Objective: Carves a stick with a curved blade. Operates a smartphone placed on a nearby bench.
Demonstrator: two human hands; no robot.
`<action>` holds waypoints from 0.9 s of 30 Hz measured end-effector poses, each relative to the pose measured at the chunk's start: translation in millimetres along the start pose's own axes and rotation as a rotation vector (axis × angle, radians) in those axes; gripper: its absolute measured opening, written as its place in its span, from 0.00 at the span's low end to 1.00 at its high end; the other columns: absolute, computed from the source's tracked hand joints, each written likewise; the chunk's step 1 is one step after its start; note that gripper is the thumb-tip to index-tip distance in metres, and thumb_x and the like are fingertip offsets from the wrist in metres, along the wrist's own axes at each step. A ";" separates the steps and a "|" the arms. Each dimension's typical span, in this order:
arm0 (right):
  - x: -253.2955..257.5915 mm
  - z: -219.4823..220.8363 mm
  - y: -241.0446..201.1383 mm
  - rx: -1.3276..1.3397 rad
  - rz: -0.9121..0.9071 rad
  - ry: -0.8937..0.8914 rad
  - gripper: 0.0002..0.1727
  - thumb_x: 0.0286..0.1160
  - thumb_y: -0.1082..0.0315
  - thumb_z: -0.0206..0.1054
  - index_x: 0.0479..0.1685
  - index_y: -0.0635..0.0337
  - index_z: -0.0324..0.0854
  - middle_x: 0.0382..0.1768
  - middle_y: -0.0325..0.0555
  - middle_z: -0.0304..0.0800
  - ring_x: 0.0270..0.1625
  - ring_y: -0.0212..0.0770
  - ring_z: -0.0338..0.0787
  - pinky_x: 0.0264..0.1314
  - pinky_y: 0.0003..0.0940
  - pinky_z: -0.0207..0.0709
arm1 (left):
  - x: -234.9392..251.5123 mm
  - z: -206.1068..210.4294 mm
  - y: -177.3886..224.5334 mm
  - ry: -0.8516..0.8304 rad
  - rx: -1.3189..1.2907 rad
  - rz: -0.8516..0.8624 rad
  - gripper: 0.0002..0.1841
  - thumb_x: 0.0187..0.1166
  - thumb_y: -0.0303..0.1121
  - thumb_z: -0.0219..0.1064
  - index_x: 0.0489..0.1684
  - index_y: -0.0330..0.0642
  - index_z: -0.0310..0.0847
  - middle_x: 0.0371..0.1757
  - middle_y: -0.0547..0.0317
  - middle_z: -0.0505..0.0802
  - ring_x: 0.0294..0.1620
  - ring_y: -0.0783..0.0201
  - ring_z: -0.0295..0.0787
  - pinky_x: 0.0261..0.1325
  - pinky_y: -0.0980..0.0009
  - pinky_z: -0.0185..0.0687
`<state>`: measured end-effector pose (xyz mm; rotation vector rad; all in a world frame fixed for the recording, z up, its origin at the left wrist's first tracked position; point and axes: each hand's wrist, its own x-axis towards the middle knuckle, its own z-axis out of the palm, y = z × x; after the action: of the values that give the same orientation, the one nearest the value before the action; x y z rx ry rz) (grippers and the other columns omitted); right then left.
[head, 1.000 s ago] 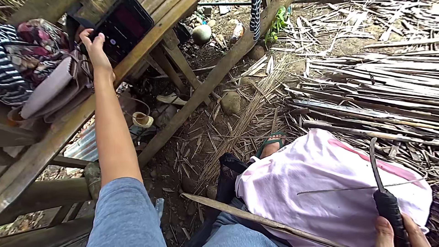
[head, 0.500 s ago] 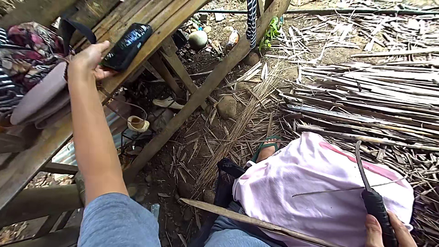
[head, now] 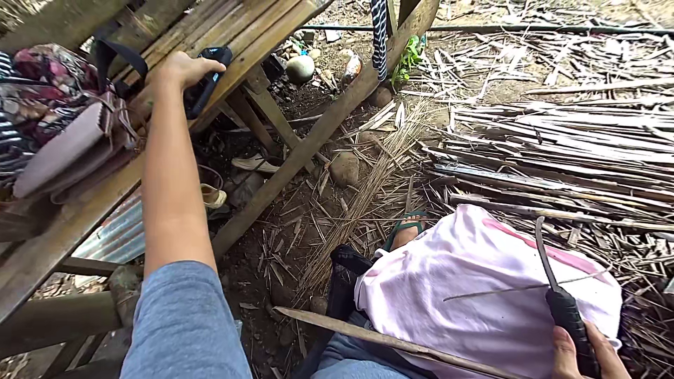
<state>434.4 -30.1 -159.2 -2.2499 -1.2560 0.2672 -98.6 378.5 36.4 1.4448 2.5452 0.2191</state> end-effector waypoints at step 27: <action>0.0 2.2 3.8 0.013 0.009 0.005 0.25 0.86 0.61 0.60 0.70 0.74 0.81 0.63 0.70 0.89 0.67 0.62 0.89 0.74 0.51 0.75 | 15.1 11.1 5.0 0.050 -0.101 -0.186 0.46 0.77 0.63 0.61 0.79 0.25 0.68 0.81 0.29 0.74 0.84 0.40 0.69 0.83 0.42 0.61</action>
<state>436.3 -30.9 -163.1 -2.2442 -1.2380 0.2726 -99.2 394.3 25.2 1.1728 2.6466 0.3519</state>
